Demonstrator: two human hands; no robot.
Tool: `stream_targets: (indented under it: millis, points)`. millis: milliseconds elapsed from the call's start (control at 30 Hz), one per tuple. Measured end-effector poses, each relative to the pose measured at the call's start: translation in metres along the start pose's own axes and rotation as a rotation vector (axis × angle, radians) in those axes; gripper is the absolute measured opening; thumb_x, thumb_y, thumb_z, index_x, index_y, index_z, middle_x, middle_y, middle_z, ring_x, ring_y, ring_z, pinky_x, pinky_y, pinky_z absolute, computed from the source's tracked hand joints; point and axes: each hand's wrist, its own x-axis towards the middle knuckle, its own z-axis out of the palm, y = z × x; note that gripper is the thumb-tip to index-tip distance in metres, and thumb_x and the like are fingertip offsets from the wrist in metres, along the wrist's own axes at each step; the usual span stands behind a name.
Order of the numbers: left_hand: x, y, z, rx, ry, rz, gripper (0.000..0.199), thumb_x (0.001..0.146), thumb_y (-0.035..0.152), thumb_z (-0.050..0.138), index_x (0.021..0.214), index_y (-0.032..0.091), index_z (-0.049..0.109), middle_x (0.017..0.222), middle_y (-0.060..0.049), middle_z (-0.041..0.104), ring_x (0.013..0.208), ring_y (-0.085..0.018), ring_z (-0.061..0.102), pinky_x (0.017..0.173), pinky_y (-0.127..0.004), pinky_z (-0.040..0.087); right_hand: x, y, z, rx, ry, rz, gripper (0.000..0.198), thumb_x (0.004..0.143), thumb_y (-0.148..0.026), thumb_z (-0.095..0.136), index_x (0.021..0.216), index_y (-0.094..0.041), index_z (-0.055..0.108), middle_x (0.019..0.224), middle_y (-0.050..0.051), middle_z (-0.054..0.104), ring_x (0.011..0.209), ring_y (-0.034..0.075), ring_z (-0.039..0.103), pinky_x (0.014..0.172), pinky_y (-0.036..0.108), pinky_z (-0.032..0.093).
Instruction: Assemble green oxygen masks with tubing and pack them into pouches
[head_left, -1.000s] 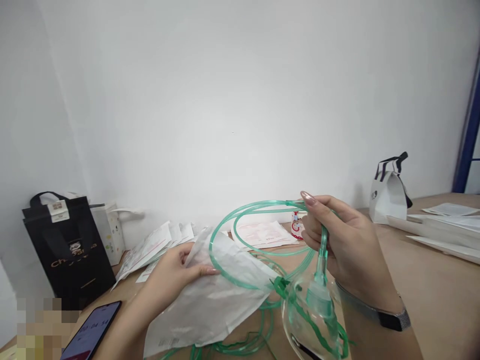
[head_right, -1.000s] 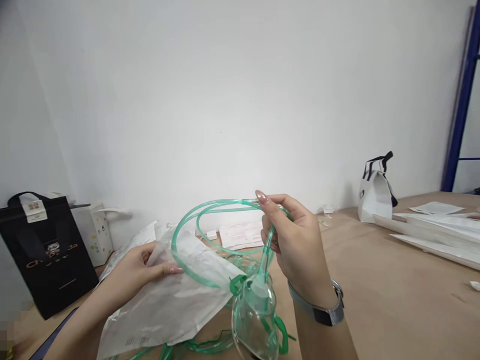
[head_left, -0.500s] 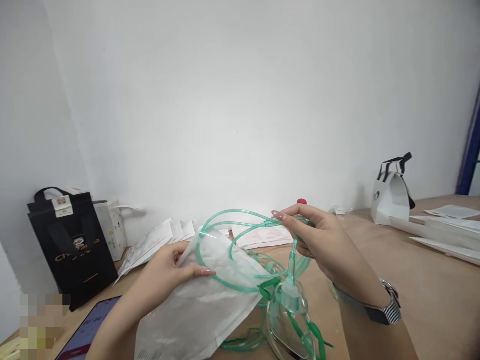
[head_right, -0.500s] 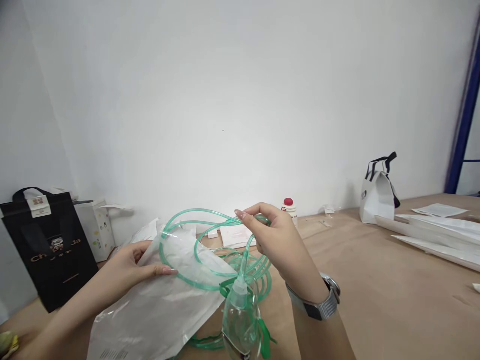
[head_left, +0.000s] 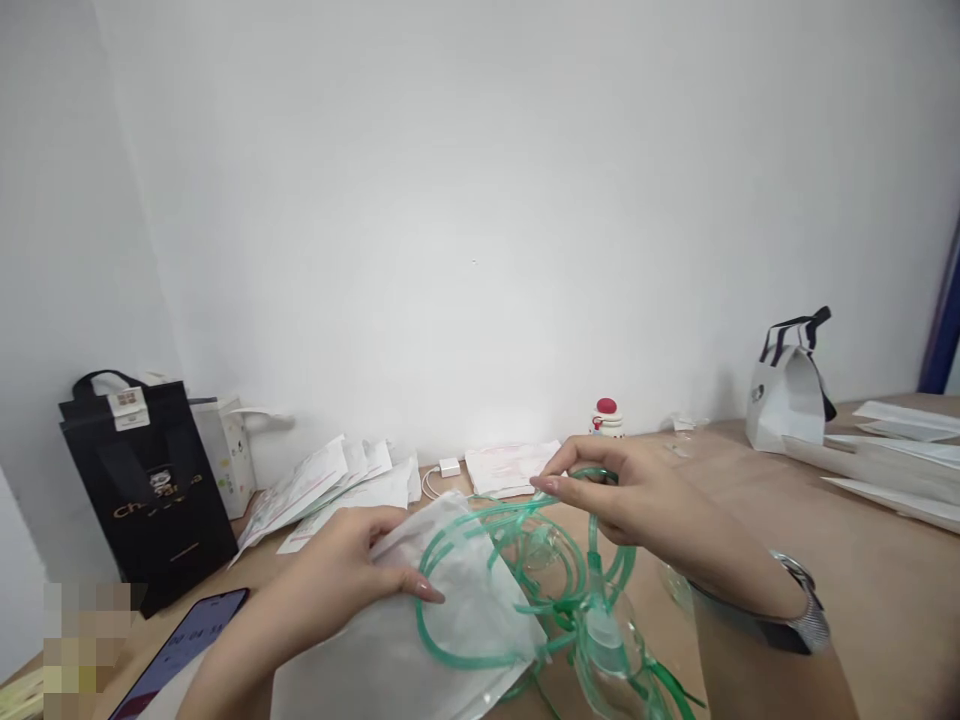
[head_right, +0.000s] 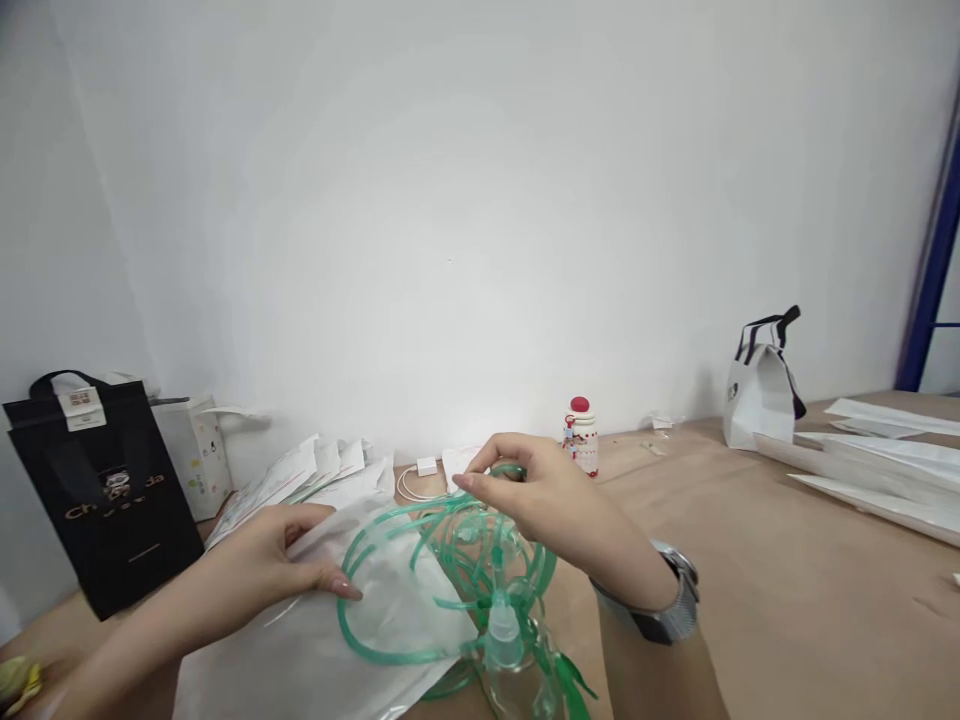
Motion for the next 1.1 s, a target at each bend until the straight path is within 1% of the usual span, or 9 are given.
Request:
stream_targets:
  millis: [133, 333, 400, 500, 733, 833, 933, 1000, 1100]
  points:
    - [0.004, 0.007, 0.012, -0.017, -0.020, 0.054, 0.010, 0.061, 0.028, 0.069, 0.063, 0.020, 0.063, 0.063, 0.008, 0.052, 0.062, -0.012, 0.044, 0.054, -0.018, 0.032, 0.005, 0.002, 0.013, 0.076, -0.022, -0.054, 0.031, 0.074, -0.049, 0.055, 0.072, -0.018, 0.055, 0.045, -0.009, 0.028, 0.036, 0.003, 0.025, 0.032, 0.016, 0.019]
    - [0.008, 0.006, 0.016, -0.048, 0.057, 0.096, 0.007, 0.064, 0.023, 0.064, 0.060, 0.020, 0.059, 0.059, 0.008, 0.050, 0.062, -0.013, 0.043, 0.056, -0.019, 0.032, 0.009, 0.001, 0.025, 0.313, 0.017, -0.028, 0.029, 0.074, -0.046, 0.058, 0.071, -0.018, 0.050, 0.044, -0.011, 0.024, 0.034, 0.003, 0.020, 0.031, 0.015, 0.016]
    - [0.007, 0.006, 0.015, -0.080, 0.029, 0.121, 0.004, 0.068, 0.021, 0.059, 0.063, 0.020, 0.060, 0.063, 0.007, 0.054, 0.067, -0.014, 0.046, 0.059, -0.018, 0.033, 0.010, 0.001, 0.027, 0.443, 0.019, -0.034, 0.027, 0.075, -0.043, 0.059, 0.070, -0.019, 0.047, 0.043, -0.012, 0.022, 0.034, 0.002, 0.018, 0.031, 0.014, 0.014]
    - [0.006, 0.007, 0.013, -0.076, -0.072, 0.163, 0.012, 0.074, 0.022, 0.051, 0.069, 0.021, 0.062, 0.070, 0.006, 0.059, 0.072, -0.015, 0.050, 0.064, -0.018, 0.035, 0.011, 0.002, 0.030, 0.599, -0.004, -0.039, 0.024, 0.077, -0.040, 0.058, 0.071, -0.020, 0.045, 0.045, -0.012, 0.019, 0.035, 0.002, 0.013, 0.030, 0.012, 0.013]
    - [0.010, 0.008, 0.021, -0.029, -0.152, 0.147, 0.012, 0.076, 0.028, 0.054, 0.078, 0.022, 0.064, 0.083, 0.005, 0.065, 0.079, -0.016, 0.054, 0.069, -0.019, 0.038, 0.015, 0.004, 0.036, 0.745, 0.028, -0.077, 0.021, 0.079, -0.037, 0.057, 0.074, -0.021, 0.044, 0.045, -0.012, 0.018, 0.037, 0.003, 0.009, 0.030, 0.013, 0.013]
    - [0.009, 0.005, 0.016, -0.037, -0.101, 0.158, 0.013, 0.075, 0.028, 0.055, 0.069, 0.020, 0.063, 0.071, 0.005, 0.062, 0.071, -0.015, 0.051, 0.062, -0.019, 0.037, 0.016, 0.004, 0.036, 0.662, 0.092, -0.124, 0.023, 0.078, -0.041, 0.057, 0.073, -0.021, 0.046, 0.045, -0.012, 0.020, 0.037, 0.003, 0.013, 0.031, 0.014, 0.015]
    - [0.005, 0.001, 0.006, -0.046, -0.016, 0.151, 0.017, 0.075, 0.032, 0.055, 0.067, 0.019, 0.063, 0.070, 0.004, 0.060, 0.070, -0.015, 0.050, 0.062, -0.019, 0.037, 0.015, 0.004, 0.030, 0.427, 0.138, -0.171, 0.026, 0.076, -0.043, 0.058, 0.071, -0.019, 0.050, 0.049, -0.009, 0.034, 0.036, 0.003, 0.023, 0.032, 0.016, 0.020]
    - [0.001, -0.002, -0.001, -0.009, 0.057, 0.120, 0.023, 0.075, 0.038, 0.054, 0.068, 0.018, 0.064, 0.069, 0.003, 0.059, 0.070, -0.015, 0.050, 0.062, -0.021, 0.037, 0.014, 0.004, 0.024, 0.261, 0.104, -0.179, 0.027, 0.075, -0.044, 0.057, 0.071, -0.018, 0.053, 0.056, -0.006, 0.043, 0.036, 0.003, 0.030, 0.034, 0.017, 0.024]
    - [-0.002, -0.004, -0.007, 0.028, 0.108, 0.090, 0.027, 0.074, 0.042, 0.054, 0.069, 0.018, 0.065, 0.067, 0.003, 0.056, 0.068, -0.015, 0.048, 0.059, -0.021, 0.036, 0.011, 0.004, 0.017, 0.081, 0.005, -0.178, 0.026, 0.077, -0.043, 0.055, 0.071, -0.017, 0.057, 0.054, -0.005, 0.046, 0.036, 0.004, 0.034, 0.035, 0.018, 0.026]
